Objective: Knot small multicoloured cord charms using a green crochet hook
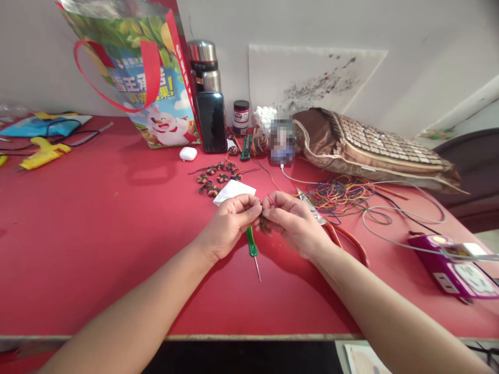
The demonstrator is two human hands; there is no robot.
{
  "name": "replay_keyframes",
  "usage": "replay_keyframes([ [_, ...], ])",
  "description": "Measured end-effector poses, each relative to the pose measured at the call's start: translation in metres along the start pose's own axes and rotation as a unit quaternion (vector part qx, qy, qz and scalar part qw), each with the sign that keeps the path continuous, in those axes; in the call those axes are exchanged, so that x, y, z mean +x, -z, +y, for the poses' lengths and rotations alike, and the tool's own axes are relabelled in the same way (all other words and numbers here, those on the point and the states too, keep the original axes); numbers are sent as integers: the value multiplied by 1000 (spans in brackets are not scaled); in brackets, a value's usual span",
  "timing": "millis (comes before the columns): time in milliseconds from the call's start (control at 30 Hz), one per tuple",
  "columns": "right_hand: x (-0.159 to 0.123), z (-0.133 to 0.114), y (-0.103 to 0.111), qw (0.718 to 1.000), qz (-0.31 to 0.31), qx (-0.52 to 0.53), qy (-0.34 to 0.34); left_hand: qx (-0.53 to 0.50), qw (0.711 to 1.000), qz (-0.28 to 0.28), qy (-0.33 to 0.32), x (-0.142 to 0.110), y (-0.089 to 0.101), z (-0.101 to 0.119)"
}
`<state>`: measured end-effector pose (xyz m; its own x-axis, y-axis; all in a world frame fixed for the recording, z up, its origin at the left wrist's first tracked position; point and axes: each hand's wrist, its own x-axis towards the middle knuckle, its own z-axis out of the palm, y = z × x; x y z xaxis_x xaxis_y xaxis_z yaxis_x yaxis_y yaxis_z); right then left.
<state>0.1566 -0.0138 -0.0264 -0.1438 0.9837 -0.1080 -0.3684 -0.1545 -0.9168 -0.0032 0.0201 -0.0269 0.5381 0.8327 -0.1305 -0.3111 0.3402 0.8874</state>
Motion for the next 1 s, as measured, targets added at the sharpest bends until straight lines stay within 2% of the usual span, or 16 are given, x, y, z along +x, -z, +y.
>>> replay_keyframes([
  [233,-1,0,3,999,-35,1,27,-46,999,-11,21,0,3,2],
  [500,-2,-5,-1,999,-25,45,-20,-22,999,-35,9,-1,2,9],
  [667,-1,-4,0,999,-20,33,-15,29,999,-29,-14,-2,0,6],
  [900,-1,-3,1,999,-34,33,-9,-16,1000,-15,9,-2,0,4],
  [1000,-1,-8,1,998,-15,64,-3,-13,1000,-6,8,-1,2,6],
])
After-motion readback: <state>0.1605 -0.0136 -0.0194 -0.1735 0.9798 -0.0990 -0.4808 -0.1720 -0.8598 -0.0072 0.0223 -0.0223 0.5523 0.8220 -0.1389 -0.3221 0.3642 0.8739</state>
